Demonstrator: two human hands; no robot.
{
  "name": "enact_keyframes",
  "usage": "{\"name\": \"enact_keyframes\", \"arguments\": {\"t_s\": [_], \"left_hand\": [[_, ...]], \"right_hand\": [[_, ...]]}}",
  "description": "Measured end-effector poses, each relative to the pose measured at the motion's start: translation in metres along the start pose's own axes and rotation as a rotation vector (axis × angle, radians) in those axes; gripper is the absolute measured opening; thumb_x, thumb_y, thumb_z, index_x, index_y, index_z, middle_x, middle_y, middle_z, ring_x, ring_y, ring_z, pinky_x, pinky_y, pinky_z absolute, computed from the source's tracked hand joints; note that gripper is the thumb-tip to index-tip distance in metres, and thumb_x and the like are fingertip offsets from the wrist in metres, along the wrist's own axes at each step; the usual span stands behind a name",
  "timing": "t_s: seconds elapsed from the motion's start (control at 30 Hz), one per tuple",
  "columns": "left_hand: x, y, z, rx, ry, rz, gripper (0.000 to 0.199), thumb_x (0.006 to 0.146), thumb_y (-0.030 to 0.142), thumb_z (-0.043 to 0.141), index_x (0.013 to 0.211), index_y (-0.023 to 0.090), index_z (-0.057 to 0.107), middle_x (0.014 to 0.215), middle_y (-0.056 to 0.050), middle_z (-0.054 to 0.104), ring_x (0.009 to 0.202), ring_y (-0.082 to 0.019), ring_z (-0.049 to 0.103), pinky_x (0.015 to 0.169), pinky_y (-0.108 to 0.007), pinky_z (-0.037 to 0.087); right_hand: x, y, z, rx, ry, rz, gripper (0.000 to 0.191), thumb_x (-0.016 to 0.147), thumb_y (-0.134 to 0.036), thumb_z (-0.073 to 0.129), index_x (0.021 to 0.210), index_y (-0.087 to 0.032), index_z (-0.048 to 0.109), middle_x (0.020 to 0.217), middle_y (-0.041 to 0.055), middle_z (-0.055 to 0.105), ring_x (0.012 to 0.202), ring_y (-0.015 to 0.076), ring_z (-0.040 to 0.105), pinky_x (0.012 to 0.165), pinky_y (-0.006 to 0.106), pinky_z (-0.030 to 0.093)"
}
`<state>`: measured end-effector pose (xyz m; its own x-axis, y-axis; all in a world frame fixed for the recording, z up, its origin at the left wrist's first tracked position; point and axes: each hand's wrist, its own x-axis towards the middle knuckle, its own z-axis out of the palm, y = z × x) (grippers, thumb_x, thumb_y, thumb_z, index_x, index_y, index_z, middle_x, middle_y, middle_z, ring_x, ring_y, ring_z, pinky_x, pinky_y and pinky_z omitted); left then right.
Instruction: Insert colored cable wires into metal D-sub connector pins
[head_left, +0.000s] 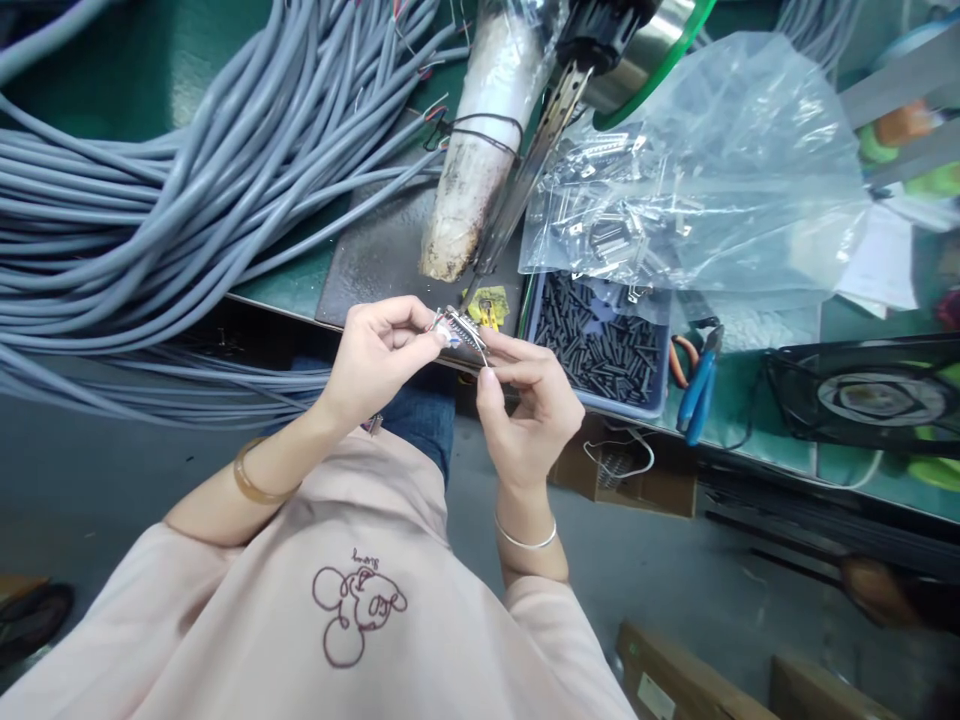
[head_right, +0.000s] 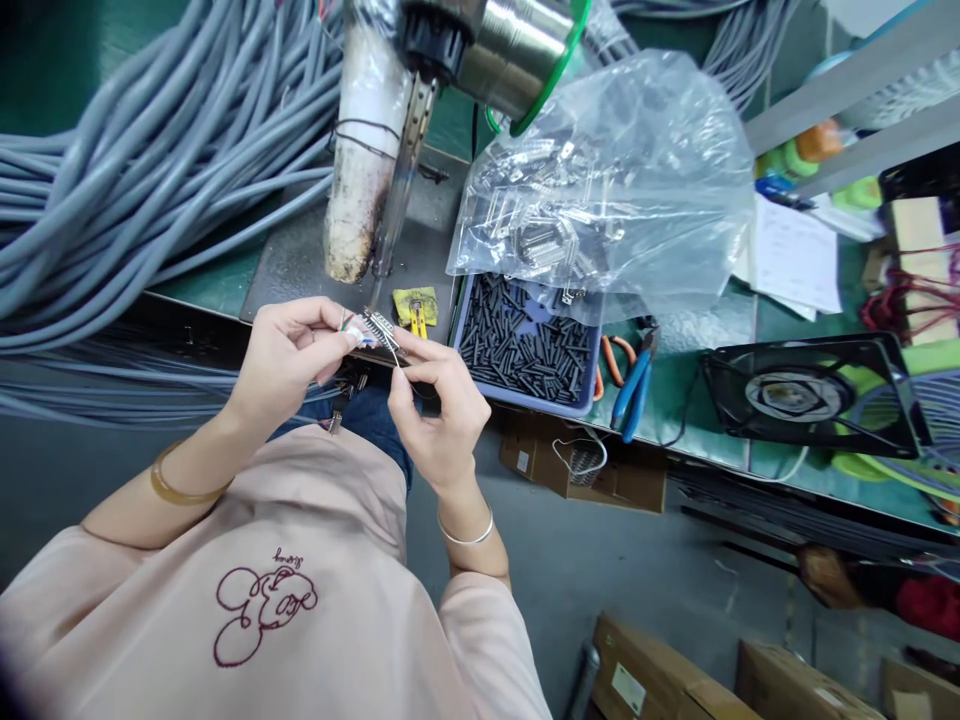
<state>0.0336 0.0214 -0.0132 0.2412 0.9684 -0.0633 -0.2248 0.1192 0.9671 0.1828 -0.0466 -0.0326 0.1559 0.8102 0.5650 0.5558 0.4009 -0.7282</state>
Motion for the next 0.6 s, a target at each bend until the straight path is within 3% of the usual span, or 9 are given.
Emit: {"name": "enact_keyframes", "arguments": {"t_s": [0.27,0.6], "left_hand": [[0.006,0.001,0.006,-0.024,0.014,0.072,0.014,0.066,0.010,0.065,0.058,0.017,0.056,0.046,0.010,0.040,0.039,-0.002,0.029,0.041,-0.017,0.029],[0.008,0.000,0.007,0.007,0.029,0.063,0.018,0.067,0.015,0.067,0.058,0.017,0.051,0.053,0.007,0.046,0.043,-0.002,0.028,0.041,-0.018,0.025]], "right_hand": [[0.012,-0.001,0.001,-0.093,0.020,-0.123,0.016,0.087,-0.007,0.069,0.086,-0.023,0.065,0.108,0.0039,0.081,0.097,0.0169,0.078,0.081,0.031,0.067],[0.015,0.001,0.001,-0.131,0.034,-0.163,0.016,0.086,-0.008,0.071,0.087,-0.023,0.066,0.105,0.0028,0.081,0.093,0.0175,0.079,0.078,0.031,0.066]]}}
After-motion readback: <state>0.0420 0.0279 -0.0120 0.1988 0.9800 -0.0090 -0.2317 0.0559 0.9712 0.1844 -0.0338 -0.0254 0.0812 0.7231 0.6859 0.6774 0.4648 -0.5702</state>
